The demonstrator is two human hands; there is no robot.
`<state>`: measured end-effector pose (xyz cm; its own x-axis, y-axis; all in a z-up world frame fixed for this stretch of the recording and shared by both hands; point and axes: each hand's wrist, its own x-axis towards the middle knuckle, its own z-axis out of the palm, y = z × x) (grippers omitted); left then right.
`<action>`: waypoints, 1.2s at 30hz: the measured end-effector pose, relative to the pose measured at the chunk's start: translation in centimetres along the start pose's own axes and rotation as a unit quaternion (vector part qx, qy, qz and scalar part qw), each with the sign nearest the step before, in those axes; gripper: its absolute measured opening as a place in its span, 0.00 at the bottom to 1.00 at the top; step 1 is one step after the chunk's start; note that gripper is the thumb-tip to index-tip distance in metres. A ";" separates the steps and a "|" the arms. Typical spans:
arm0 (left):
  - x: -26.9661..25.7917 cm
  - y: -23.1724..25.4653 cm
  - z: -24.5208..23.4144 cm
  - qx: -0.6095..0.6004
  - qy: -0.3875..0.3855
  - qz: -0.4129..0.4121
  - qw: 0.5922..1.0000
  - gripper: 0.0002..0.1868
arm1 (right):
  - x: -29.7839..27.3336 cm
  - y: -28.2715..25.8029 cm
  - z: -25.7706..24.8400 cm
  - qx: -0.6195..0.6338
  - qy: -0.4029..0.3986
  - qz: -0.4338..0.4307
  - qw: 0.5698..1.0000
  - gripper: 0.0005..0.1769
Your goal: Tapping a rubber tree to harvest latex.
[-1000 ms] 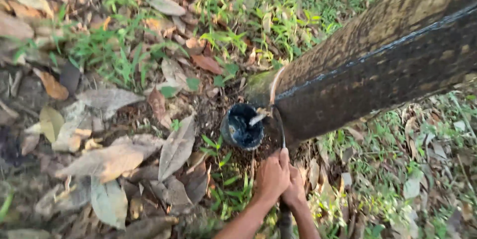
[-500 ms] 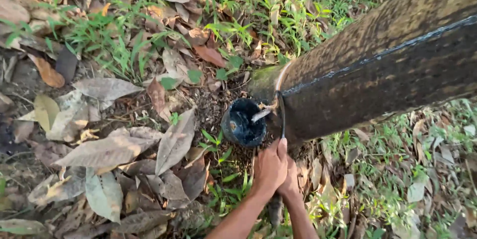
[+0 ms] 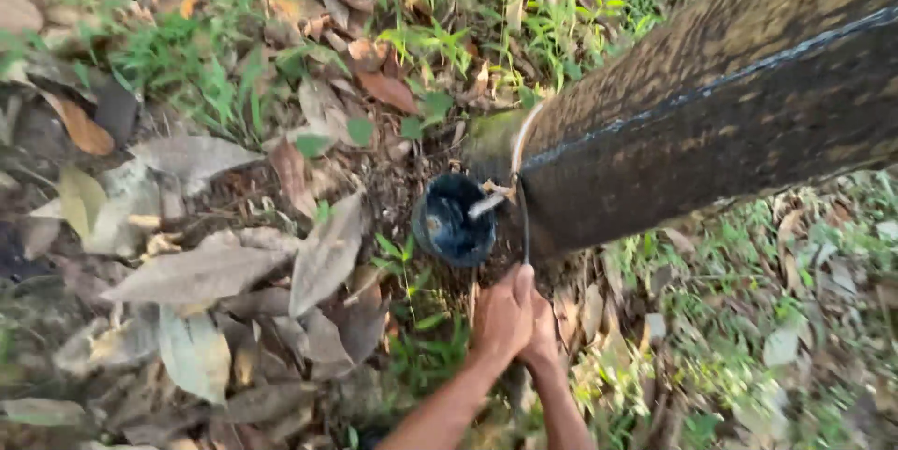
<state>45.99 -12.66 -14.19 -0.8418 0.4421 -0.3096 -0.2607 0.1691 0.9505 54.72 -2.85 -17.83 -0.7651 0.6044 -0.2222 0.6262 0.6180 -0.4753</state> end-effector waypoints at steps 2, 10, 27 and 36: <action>0.1 1.3 -1.7 -0.005 0.002 0.047 0.999 0.27 | 0.1 -1.2 0.4 0.310 0.039 -0.095 0.945 0.23; 0.7 2.2 -2.3 0.016 -0.102 -0.065 0.992 0.31 | -0.1 -4.2 -1.7 0.062 0.030 0.034 0.997 0.16; 0.4 4.4 -4.6 0.013 -0.084 0.114 0.990 0.23 | -1.6 -6.4 -5.1 0.352 -0.015 0.137 0.926 0.24; 10.1 7.7 -7.1 0.285 0.123 0.310 0.899 0.13 | 4.3 -12.5 -8.9 0.204 0.021 0.065 0.977 0.23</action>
<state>32.11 -13.19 -9.82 -0.8390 0.4107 0.3569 0.5201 0.4123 0.7480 44.95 -3.57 -5.27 -0.6706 0.6904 -0.2715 0.5993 0.2885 -0.7468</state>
